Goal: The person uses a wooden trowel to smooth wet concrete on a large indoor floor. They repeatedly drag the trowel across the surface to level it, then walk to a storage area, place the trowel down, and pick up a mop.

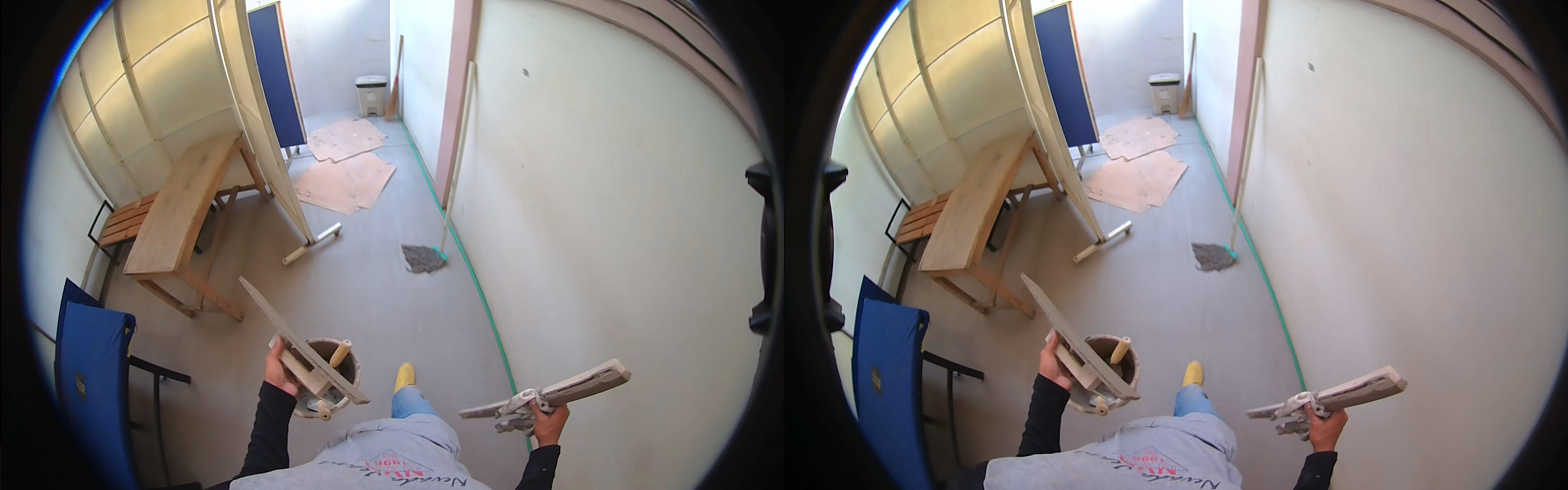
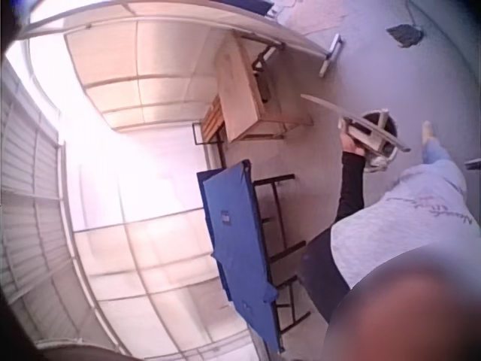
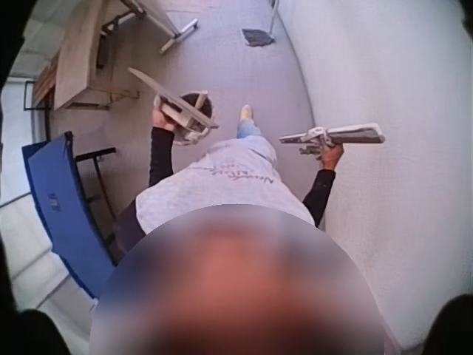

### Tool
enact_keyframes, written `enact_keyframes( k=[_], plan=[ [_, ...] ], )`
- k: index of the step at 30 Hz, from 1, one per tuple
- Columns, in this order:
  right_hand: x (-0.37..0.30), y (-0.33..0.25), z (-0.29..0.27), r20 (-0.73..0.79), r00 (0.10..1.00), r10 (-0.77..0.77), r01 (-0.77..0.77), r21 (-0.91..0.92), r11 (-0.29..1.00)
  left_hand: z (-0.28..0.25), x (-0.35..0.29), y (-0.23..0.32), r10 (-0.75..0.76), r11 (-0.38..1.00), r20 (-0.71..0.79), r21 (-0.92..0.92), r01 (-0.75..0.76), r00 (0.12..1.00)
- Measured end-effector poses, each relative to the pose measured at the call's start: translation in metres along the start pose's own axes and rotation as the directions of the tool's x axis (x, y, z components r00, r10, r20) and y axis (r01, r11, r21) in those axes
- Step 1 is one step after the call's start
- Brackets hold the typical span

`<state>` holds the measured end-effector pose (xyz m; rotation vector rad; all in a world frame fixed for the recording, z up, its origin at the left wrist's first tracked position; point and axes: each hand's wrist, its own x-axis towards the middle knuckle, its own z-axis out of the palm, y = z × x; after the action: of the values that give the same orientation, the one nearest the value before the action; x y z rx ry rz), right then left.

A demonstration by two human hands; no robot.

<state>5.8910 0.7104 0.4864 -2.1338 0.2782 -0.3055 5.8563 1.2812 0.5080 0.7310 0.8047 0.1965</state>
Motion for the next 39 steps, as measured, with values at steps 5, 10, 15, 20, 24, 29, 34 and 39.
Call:
enact_keyframes(
  k=[5, 10, 15, 20, 24, 29, 34, 39],
  plan=[
    [0.159, -0.052, 0.099, 0.134, 0.99, 0.04, -0.041, 0.009, 0.999, 0.117, 0.115, 0.057, 0.104, 0.994, 0.043, 0.013, -0.105, 0.994],
    [0.311, -0.116, 0.196, 0.299, 0.943, -0.144, 0.145, 0.019, 0.989, 0.22, 0.245, 0.111, 0.104, 0.994, 0.129, -0.035, -0.101, 0.986],
    [0.442, -0.163, 0.314, 0.398, 0.906, -0.143, 0.151, 0.011, 0.989, 0.3, 0.396, 0.15, 0.01, 0.997, 0.176, -0.073, 0.003, 0.984],
    [0.558, -0.199, 0.423, 0.401, 0.906, -0.133, 0.156, -0.025, 0.987, 0.376, 0.54, 0.186, -0.053, 0.998, 0.169, -0.033, 0.06, 0.984],
    [0.634, -0.232, 0.493, 0.314, 0.922, -0.225, 0.245, -0.025, 0.969, 0.425, 0.638, 0.223, -0.098, 0.995, 0.143, 0.03, 0.095, 0.985],
    [0.721, -0.262, 0.597, 0.222, 0.95, -0.22, 0.213, 0.053, 0.976, 0.479, 0.777, 0.27, -0.1, 0.995, 0.146, 0.019, 0.099, 0.984],
    [0.84, -0.286, 0.722, 0.23, 0.948, -0.22, 0.216, 0.04, 0.976, 0.525, 0.932, 0.329, -0.1, 0.994, 0.154, -0.037, 0.107, 0.983],
    [0.977, -0.357, 0.85, 0.249, 0.942, -0.225, 0.213, 0.073, 0.974, 0.589, 1.065, 0.425, -0.099, 0.993, 0.072, -0.054, 0.103, 0.992]
  ],
)
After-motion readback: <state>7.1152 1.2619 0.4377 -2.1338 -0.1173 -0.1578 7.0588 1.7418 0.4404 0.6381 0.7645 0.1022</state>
